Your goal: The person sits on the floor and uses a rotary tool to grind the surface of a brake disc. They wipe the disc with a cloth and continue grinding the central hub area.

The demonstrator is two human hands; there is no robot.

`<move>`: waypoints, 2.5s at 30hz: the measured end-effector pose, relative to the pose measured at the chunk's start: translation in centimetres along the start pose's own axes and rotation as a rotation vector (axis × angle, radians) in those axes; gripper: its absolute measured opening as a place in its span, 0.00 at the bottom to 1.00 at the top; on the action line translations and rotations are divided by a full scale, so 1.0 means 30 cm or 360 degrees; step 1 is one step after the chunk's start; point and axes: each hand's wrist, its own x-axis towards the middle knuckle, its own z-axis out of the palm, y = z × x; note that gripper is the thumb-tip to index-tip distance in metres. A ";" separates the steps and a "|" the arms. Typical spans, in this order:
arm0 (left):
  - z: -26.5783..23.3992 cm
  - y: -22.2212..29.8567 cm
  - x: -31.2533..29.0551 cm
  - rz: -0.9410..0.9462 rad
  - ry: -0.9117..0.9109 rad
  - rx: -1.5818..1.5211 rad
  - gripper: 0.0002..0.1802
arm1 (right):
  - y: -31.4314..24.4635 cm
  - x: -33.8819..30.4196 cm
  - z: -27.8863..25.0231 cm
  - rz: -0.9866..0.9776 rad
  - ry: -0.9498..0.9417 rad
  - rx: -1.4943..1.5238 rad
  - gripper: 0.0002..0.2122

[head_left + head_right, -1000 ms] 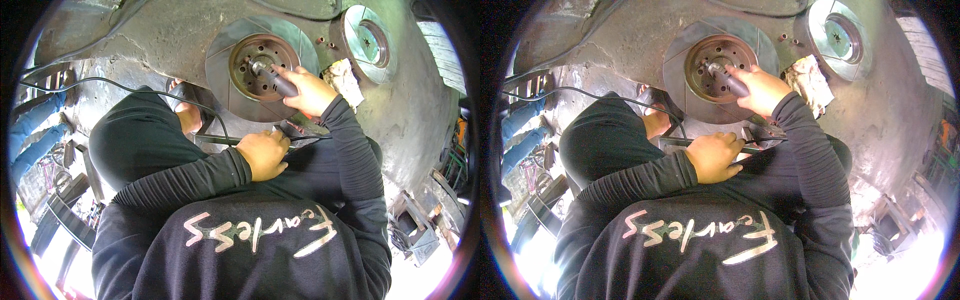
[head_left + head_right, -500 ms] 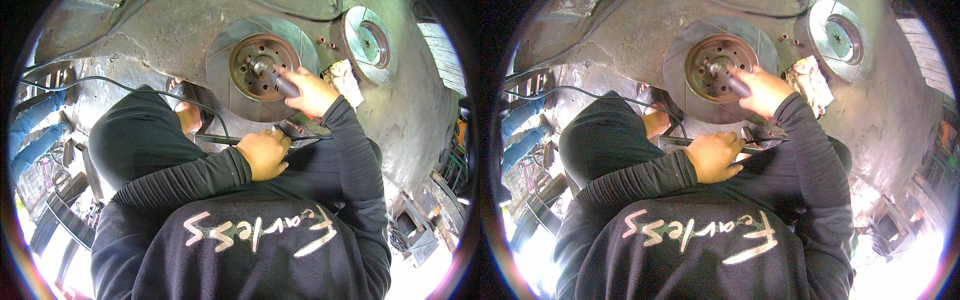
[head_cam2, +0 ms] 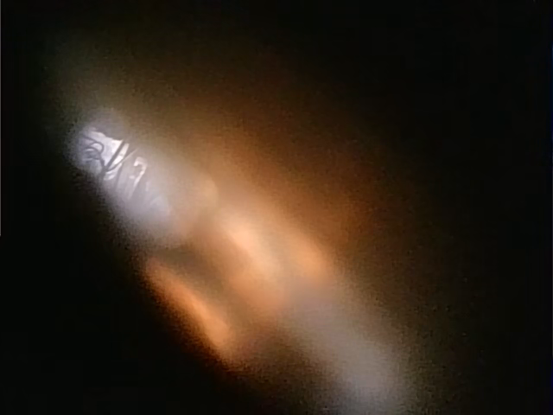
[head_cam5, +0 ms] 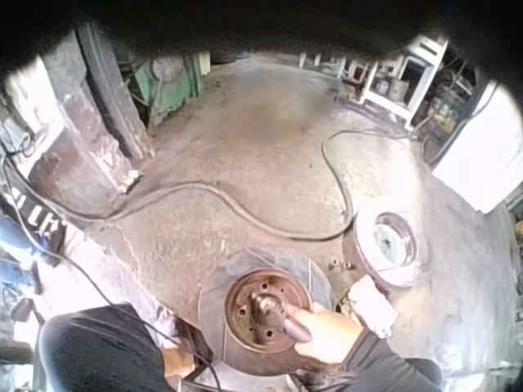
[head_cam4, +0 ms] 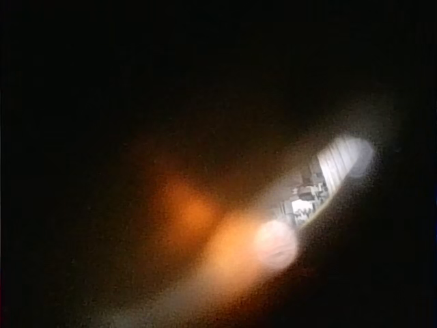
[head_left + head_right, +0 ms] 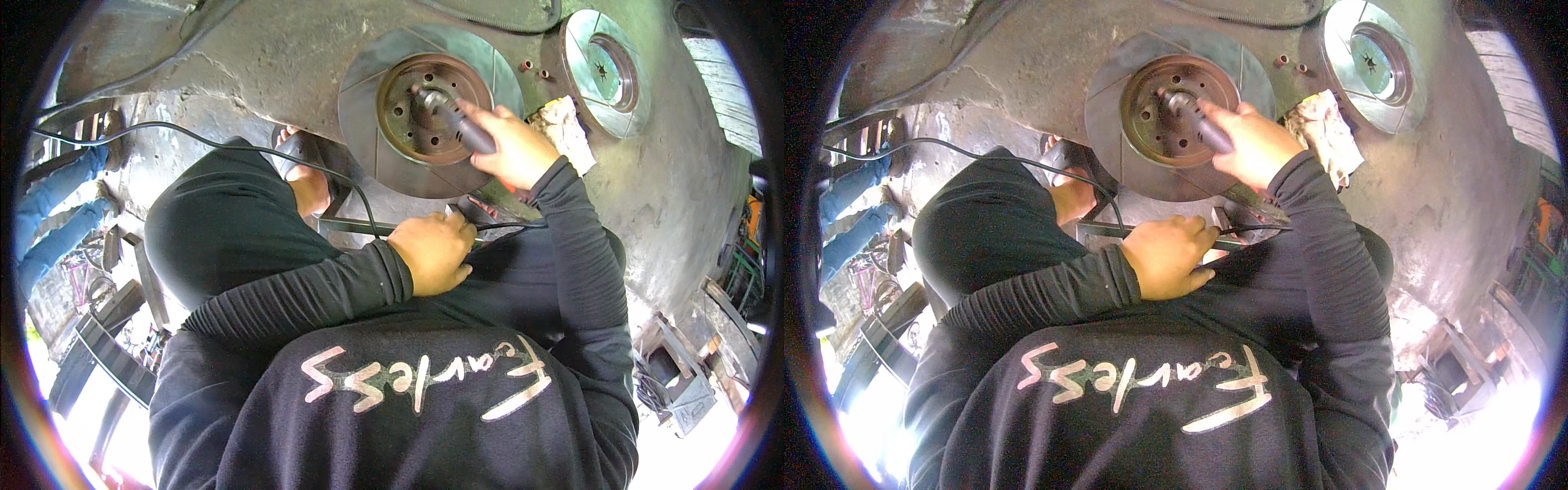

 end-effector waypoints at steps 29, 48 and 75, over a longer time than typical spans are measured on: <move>-0.016 0.008 -0.001 0.0016 -0.0065 0.0035 0.29 | 0.027 0.001 0.006 -0.0018 0.0109 0.0026 0.35; -0.048 0.025 0.017 -0.0008 -0.0115 -0.0028 0.32 | 0.015 -0.011 -0.008 0.0073 0.0181 0.0064 0.35; -0.054 0.020 0.017 -0.0011 -0.0100 -0.0023 0.29 | -0.012 0.008 -0.001 0.0017 -0.0014 0.0023 0.37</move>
